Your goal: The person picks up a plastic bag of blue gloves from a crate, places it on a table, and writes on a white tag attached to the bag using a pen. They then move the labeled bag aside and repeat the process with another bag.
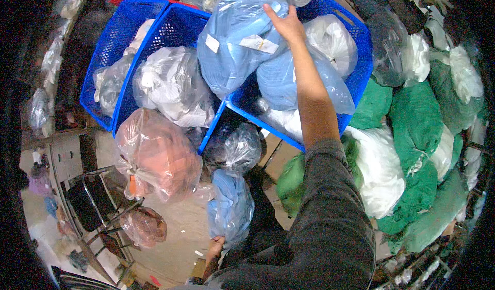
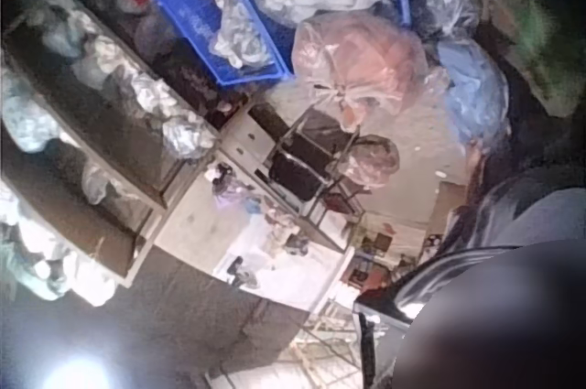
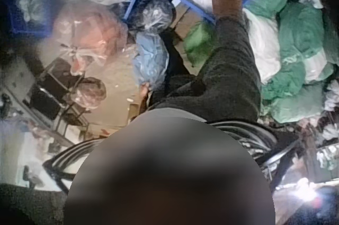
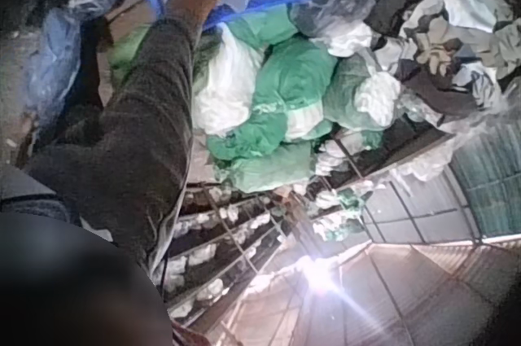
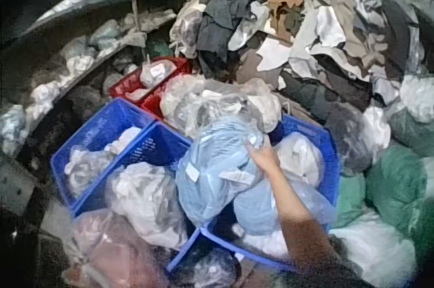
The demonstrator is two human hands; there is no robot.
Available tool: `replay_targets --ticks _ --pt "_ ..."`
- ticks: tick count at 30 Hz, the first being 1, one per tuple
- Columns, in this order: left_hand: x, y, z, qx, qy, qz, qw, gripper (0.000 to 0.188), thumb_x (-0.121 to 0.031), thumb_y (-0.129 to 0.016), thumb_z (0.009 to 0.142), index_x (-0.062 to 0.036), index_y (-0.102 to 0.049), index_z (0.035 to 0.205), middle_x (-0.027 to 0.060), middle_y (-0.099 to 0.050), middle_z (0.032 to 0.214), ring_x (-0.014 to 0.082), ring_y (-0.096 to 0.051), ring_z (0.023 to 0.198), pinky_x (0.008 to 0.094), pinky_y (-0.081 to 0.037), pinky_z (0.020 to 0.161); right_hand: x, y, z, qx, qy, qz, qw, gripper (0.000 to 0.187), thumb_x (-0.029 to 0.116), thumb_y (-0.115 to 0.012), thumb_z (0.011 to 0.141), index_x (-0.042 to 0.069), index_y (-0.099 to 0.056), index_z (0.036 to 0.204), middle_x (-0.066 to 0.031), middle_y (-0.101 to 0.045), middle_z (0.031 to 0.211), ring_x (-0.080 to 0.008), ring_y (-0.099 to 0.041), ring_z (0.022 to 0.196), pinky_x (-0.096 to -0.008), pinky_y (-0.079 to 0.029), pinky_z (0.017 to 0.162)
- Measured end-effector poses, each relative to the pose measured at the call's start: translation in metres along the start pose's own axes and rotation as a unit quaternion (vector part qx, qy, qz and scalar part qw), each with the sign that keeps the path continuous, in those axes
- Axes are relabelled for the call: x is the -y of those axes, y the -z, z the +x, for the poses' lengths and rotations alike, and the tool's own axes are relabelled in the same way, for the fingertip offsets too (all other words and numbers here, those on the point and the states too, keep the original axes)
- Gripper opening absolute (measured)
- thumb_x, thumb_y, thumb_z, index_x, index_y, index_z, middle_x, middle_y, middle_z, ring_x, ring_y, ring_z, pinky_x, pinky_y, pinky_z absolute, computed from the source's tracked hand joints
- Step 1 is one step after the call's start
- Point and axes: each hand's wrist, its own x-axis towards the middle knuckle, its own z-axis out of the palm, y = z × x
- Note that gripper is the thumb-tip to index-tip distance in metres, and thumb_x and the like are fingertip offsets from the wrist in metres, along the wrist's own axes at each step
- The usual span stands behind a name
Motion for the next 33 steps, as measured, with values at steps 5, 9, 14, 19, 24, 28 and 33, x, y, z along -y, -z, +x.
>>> replay_targets --ticks 5,9,14,19,24,28,33 --pt "0.025 0.012 0.003 -0.036 0.012 0.064 0.997 0.016 -0.018 -0.068 0.088 -0.0020 -0.072 0.085 -0.0049 -0.065 0.079 0.0081 -0.055 0.073 0.0274 -0.045 0.068 -0.013 0.028 -0.047 0.056 0.054 0.036 0.996 0.083 0.074 -0.065 0.082 -0.001 -0.070 0.117 -0.0233 -0.071 0.110 -0.0323 -0.068 0.108 -0.0387 -0.050 0.093" --pt "0.056 0.025 0.006 -0.020 -0.053 0.003 0.998 0.020 -0.026 -0.074 0.087 -0.0089 -0.072 0.077 -0.0078 -0.058 0.066 0.0069 -0.050 0.062 0.0297 -0.041 0.057 -0.006 0.045 -0.118 0.062 -0.010 -0.011 0.998 0.067 0.057 -0.071 0.088 -0.004 -0.070 0.116 -0.0127 -0.072 0.107 -0.0241 -0.065 0.102 -0.0371 -0.050 0.091" --pt "0.103 0.058 0.002 -0.010 -0.063 0.022 0.998 0.021 -0.029 -0.073 0.086 -0.0108 -0.072 0.075 -0.0084 -0.060 0.071 0.0061 -0.050 0.067 0.0282 -0.043 0.062 0.008 0.053 -0.196 0.102 -0.002 0.127 0.987 0.067 0.044 -0.068 0.095 -0.008 -0.055 0.136 -0.0157 -0.061 0.134 -0.0252 -0.058 0.122 -0.0381 -0.042 0.106" --pt "0.162 0.086 -0.015 -0.068 -0.085 -0.061 0.992 0.021 -0.029 -0.073 0.086 -0.0082 -0.075 0.082 -0.0063 -0.064 0.073 0.0091 -0.054 0.071 0.0314 -0.047 0.066 0.036 0.106 -0.243 0.039 -0.052 0.106 0.992 0.081 0.057 -0.071 0.088 -0.012 -0.060 0.129 -0.0197 -0.064 0.129 -0.0298 -0.061 0.114 -0.0419 -0.048 0.099" --pt "0.207 0.120 -0.048 -0.140 -0.061 -0.051 0.987 0.030 -0.037 -0.071 0.084 -0.0078 -0.075 0.086 0.0005 -0.067 0.076 0.0127 -0.058 0.075 0.0334 -0.049 0.071 0.125 0.211 -0.299 -0.023 -0.063 -0.033 0.997 0.064 0.055 -0.069 0.089 -0.007 -0.071 0.107 -0.0169 -0.069 0.100 -0.0253 -0.063 0.086 -0.0416 -0.051 0.081" --pt "0.239 0.162 -0.067 -0.170 -0.038 -0.093 0.980 0.039 -0.041 -0.072 0.083 -0.0059 -0.076 0.097 0.0075 -0.073 0.089 0.0188 -0.065 0.087 0.0367 -0.051 0.081 0.208 0.267 -0.394 -0.012 0.116 -0.116 0.986 0.045 0.030 -0.067 0.094 -0.015 -0.069 0.093 -0.0160 -0.062 0.076 -0.0246 -0.052 0.074 -0.0444 -0.045 0.072" --pt "0.328 0.215 -0.066 -0.211 -0.003 -0.194 0.958 0.047 -0.043 -0.075 0.081 -0.0050 -0.076 0.109 0.0135 -0.076 0.104 0.0259 -0.069 0.100 0.0373 -0.052 0.090 0.281 0.274 -0.531 -0.032 0.302 -0.024 0.952 0.036 0.019 -0.070 0.089 -0.014 -0.069 0.105 -0.0196 -0.068 0.093 -0.0286 -0.063 0.083 -0.0451 -0.051 0.078"
